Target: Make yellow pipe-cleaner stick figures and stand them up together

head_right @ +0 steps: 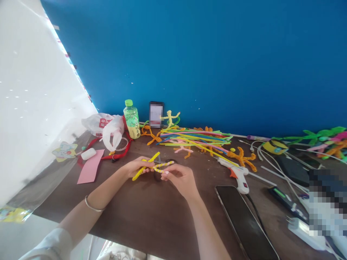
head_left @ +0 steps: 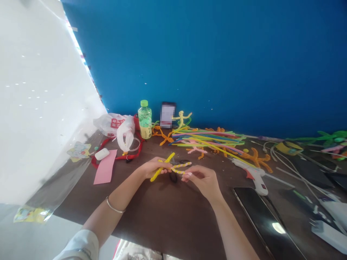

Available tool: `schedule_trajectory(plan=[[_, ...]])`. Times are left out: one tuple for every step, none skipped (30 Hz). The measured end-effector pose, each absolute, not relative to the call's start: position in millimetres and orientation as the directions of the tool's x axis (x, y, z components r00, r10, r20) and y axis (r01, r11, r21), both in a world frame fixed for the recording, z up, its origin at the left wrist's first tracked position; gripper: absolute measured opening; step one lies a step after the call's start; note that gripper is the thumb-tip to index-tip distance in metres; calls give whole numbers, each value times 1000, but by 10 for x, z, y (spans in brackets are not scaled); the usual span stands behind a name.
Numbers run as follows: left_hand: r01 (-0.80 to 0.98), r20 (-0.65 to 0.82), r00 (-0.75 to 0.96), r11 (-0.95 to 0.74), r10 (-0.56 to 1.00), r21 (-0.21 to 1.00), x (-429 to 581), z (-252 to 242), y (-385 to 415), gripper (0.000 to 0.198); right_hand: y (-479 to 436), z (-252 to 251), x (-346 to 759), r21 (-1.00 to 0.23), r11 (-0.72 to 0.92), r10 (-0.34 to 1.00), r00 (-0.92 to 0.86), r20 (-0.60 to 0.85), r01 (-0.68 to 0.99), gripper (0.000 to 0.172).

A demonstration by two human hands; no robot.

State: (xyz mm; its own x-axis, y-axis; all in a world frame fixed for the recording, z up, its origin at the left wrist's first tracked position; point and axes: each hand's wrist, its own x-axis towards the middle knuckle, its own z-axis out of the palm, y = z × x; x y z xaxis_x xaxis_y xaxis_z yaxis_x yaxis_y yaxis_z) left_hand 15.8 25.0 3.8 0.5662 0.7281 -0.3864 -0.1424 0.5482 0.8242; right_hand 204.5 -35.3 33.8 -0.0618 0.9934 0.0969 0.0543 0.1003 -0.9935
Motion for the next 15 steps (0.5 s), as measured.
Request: schedule_trajectory(plan=[[-174,-349,562,520,750,836,162,43,245,20,-342,321,2040,-995,91,996,-27,89,48,14],[-214,-304,552,484,776,848,167,48,242,20,-326,297,2036,-996,81,997,13,81,28,16],[-253,-260,535,446,804,859,173,50,240,21,-307,269,2033,-998,68,996,51,67,-5,17],[-286,-222,513,409,829,866,179,50,240,22,-285,238,2031,-998,51,996,82,47,-47,18],[-313,-193,487,377,852,872,186,47,242,23,-264,208,2031,-995,28,995,100,19,-94,20],[-331,-175,458,350,872,876,192,41,246,24,-243,180,2032,-990,0,994,108,-15,-141,22],[-343,-163,425,325,891,881,198,32,251,25,-225,159,2035,-983,-30,993,107,-50,-183,24],[-345,-156,393,302,906,889,202,22,256,27,-210,144,2039,-974,-63,991,101,-87,-217,26],[-339,-147,364,278,920,899,205,12,261,28,-198,136,2043,-965,-94,988,96,-120,-244,28],[-326,-135,336,250,932,912,205,2,265,29,-190,132,2048,-956,-123,984,92,-152,-267,29],[-308,-118,312,218,943,926,204,-6,267,29,-183,130,2052,-946,-152,979,87,-184,-286,29],[-287,-98,296,186,950,940,202,-12,267,30,-176,127,2054,-935,-183,973,83,-217,-303,28],[-266,-77,288,157,954,951,199,-15,264,30,-171,121,2054,-923,-213,965,78,-250,-320,28],[-248,-61,288,135,956,959,197,-15,259,31,-165,110,2051,-911,-239,957,75,-279,-337,27],[-233,-51,292,123,955,965,197,-14,253,31,-159,95,2043,-902,-252,952,78,-296,-349,27]])
